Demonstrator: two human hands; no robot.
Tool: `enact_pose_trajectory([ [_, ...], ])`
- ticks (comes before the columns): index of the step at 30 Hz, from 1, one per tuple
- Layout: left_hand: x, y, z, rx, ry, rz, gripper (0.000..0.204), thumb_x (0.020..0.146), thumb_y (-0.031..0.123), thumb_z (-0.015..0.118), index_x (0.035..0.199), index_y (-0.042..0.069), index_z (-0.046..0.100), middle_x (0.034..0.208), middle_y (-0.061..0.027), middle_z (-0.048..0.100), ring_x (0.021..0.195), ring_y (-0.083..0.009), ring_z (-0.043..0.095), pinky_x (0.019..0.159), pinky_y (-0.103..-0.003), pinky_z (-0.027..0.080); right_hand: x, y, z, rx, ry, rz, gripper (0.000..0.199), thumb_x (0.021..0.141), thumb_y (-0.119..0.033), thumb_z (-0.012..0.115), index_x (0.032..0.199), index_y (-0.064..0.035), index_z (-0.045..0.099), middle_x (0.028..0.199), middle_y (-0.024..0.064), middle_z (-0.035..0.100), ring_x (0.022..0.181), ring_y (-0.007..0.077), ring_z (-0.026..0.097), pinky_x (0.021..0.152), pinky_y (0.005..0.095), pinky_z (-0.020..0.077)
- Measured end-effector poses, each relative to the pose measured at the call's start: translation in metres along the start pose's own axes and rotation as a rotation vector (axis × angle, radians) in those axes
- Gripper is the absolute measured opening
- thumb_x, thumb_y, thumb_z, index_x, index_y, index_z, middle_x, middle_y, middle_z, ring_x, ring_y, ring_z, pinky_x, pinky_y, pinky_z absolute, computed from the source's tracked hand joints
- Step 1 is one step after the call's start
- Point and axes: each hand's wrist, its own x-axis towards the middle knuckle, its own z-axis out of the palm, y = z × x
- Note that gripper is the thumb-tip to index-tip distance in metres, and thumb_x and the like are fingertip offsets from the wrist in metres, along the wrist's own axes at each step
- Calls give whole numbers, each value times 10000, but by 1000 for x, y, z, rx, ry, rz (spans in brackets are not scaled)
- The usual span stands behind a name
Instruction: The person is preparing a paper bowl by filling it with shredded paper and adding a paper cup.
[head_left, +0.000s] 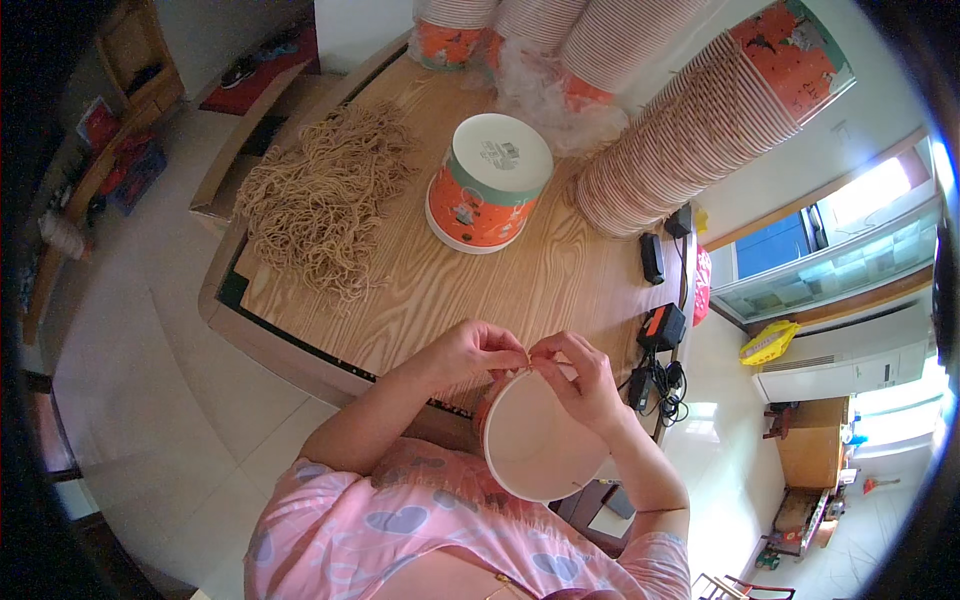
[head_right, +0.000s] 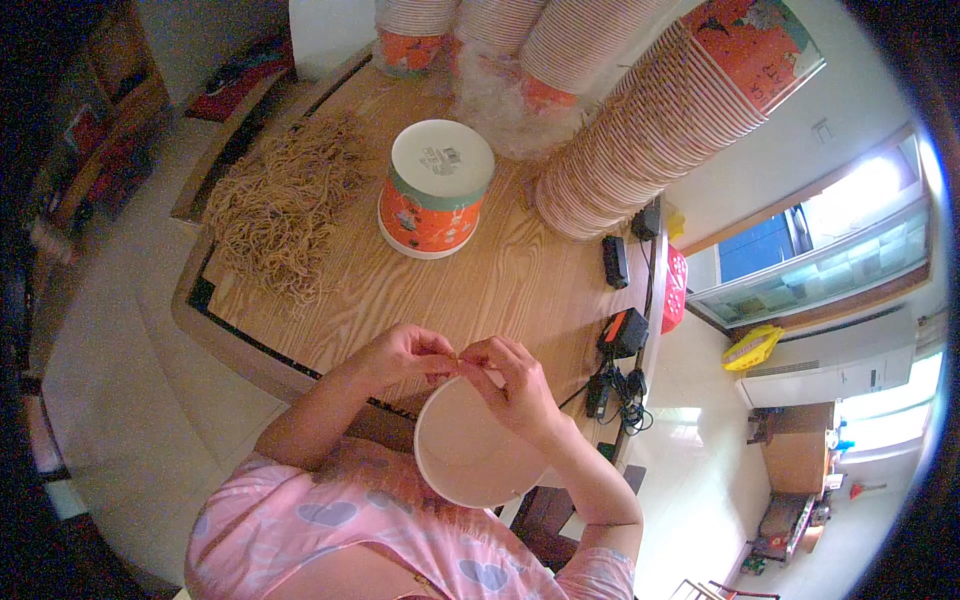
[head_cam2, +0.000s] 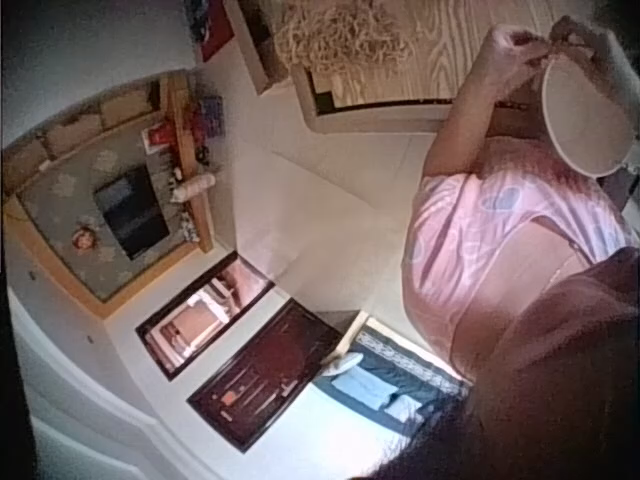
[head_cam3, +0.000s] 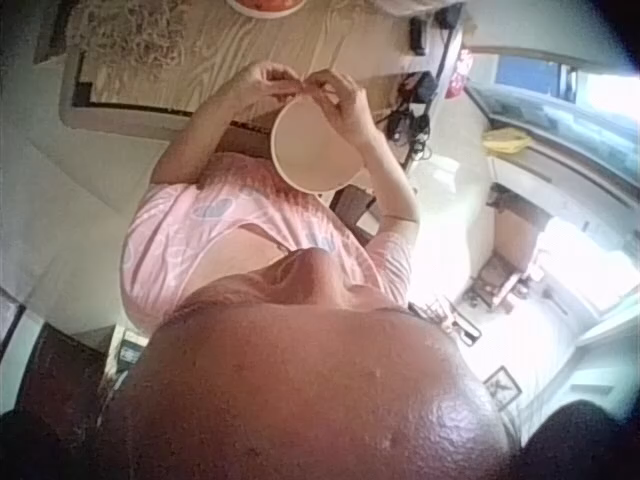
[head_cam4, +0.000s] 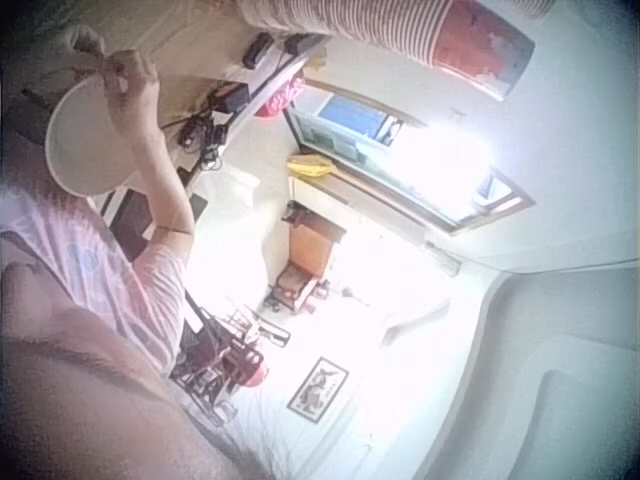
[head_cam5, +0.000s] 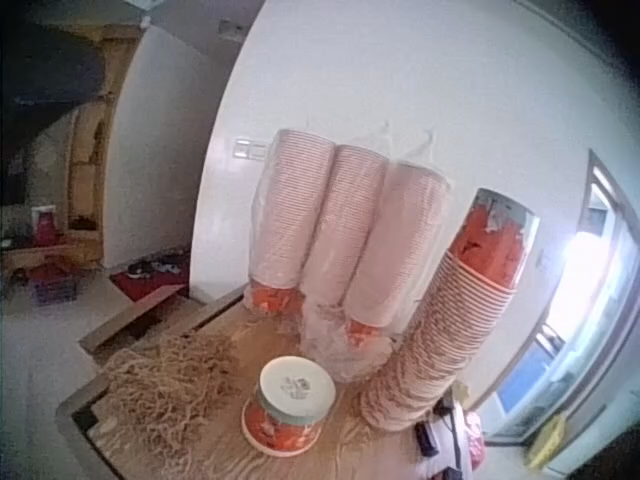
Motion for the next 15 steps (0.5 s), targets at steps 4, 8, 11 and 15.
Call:
enact_pose_trajectory([
  [4,0,-2,-2,-25,22,-2,172,837,168,652,918,16,644,801,-8,642,694,-67,582,624,-211,471,0,-1,-1,50,-4,91,100,822,-49,599,901,10,588,844,117,609,807,257,609,711,323,487],
  [8,-1,-2,-3,-41,15,4,162,833,160,655,907,16,646,796,-8,642,680,-68,575,621,-210,468,2,-5,-3,63,-44,111,90,837,-52,585,898,13,599,862,110,611,831,255,610,721,323,502],
  [11,-1,2,0,-10,45,-7,153,829,155,659,893,16,649,784,-6,638,672,-65,569,617,-209,466,1,-2,-4,108,-53,141,110,836,-59,593,915,17,599,869,114,609,837,251,614,722,317,506],
  [15,-3,7,3,13,53,-1,144,822,148,664,878,15,653,775,-5,635,669,-63,566,614,-211,464,1,-1,-4,120,-20,185,102,829,-58,594,894,21,604,845,113,618,802,214,618,719,293,482],
])
